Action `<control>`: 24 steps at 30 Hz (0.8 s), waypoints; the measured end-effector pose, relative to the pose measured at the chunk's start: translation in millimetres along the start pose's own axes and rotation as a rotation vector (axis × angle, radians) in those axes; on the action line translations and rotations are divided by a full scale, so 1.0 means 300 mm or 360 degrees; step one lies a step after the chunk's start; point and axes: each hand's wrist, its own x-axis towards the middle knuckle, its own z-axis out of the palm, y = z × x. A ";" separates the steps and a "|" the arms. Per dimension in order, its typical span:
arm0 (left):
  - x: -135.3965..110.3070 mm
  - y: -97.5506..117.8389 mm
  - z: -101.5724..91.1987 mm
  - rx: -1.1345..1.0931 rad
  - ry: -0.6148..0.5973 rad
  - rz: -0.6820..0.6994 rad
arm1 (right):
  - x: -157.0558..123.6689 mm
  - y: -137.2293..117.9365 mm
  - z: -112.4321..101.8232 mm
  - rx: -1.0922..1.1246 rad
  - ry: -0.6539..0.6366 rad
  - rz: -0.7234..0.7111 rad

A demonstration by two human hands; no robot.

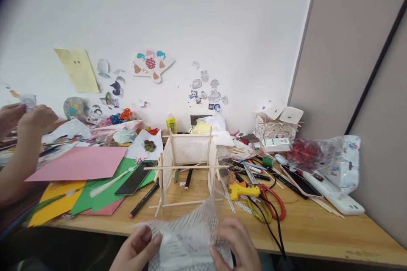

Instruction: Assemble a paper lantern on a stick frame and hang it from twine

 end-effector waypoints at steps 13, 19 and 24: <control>0.141 0.095 0.020 0.0311 0.0382 0.0624 | 0.187 0.159 0.175 0.0780 0.0396 0.1054; 0.173 0.115 0.047 0.0390 0.0502 0.0706 | 0.207 0.186 0.193 0.0586 0.0435 0.0927; 0.193 0.143 0.059 0.0396 0.0548 0.0809 | 0.221 0.180 0.197 0.0494 0.0525 0.0782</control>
